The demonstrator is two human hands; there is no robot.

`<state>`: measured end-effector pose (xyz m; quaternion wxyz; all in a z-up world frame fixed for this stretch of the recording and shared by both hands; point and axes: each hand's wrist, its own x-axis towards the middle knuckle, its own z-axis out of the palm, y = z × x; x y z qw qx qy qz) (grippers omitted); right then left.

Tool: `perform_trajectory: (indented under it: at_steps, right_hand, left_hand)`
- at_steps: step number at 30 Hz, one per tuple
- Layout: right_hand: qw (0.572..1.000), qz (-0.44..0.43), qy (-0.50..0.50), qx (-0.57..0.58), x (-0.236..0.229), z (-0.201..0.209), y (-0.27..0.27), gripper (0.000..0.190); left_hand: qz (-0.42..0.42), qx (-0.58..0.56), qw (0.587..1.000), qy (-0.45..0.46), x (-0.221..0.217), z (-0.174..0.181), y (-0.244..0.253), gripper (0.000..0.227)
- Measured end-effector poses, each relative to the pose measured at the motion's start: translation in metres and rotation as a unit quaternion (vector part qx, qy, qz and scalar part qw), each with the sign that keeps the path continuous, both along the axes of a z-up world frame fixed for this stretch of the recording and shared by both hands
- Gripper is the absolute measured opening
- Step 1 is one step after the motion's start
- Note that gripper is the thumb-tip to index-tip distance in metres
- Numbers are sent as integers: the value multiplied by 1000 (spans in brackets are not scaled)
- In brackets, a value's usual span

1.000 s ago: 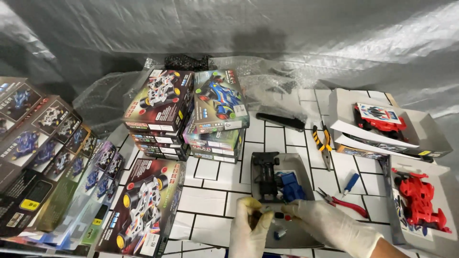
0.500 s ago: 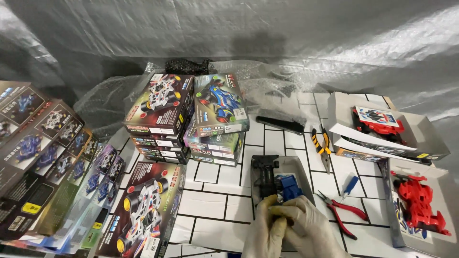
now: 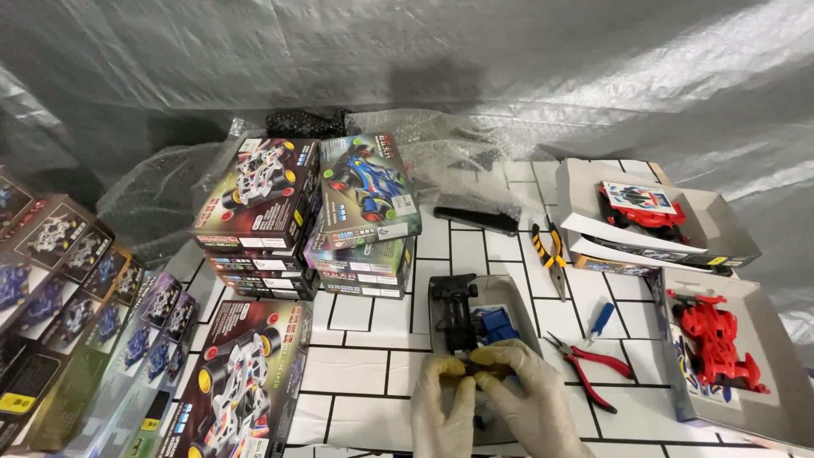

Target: The person assembles a remote-controlled vehicle on a tiled work surface. They use a screwdriver to tighten screws on the black chassis and attach wheels to the axle. The workspace is surrounded by product boxes and tools.

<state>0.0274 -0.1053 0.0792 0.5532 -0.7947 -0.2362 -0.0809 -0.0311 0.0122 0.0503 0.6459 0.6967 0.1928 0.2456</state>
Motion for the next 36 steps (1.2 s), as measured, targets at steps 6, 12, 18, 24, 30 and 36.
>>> perform_trajectory:
  at_steps: [6, 12, 18, 24, 30, 36]
  right_hand:
    - [982, -66, 172, -30, -3, -3, -1, 26]
    - [1000, 4, -26, 12, -5, -9, -7, 20]
    - [998, -20, -51, -24, -1, -29, -13, 22]
    - [999, -52, 2, 13, -6, -31, -16, 25]
    - [992, -100, 46, -65, 1, -39, -29, 32]
    - [993, -18, -57, -103, 6, -23, -47, 37]
  left_hand:
    - [0, 39, 996, -79, -2, 2, -1, 14]
    - [-30, 36, 995, -94, -5, 14, -2, 16]
    - [-21, 47, 992, -116, -2, 6, -3, 17]
    - [-67, 41, 997, -17, 1, -6, -9, 13]
    - [-76, 73, 994, 28, -1, 1, -17, 14]
    - [-156, 183, 967, 91, 5, -13, -2, 14]
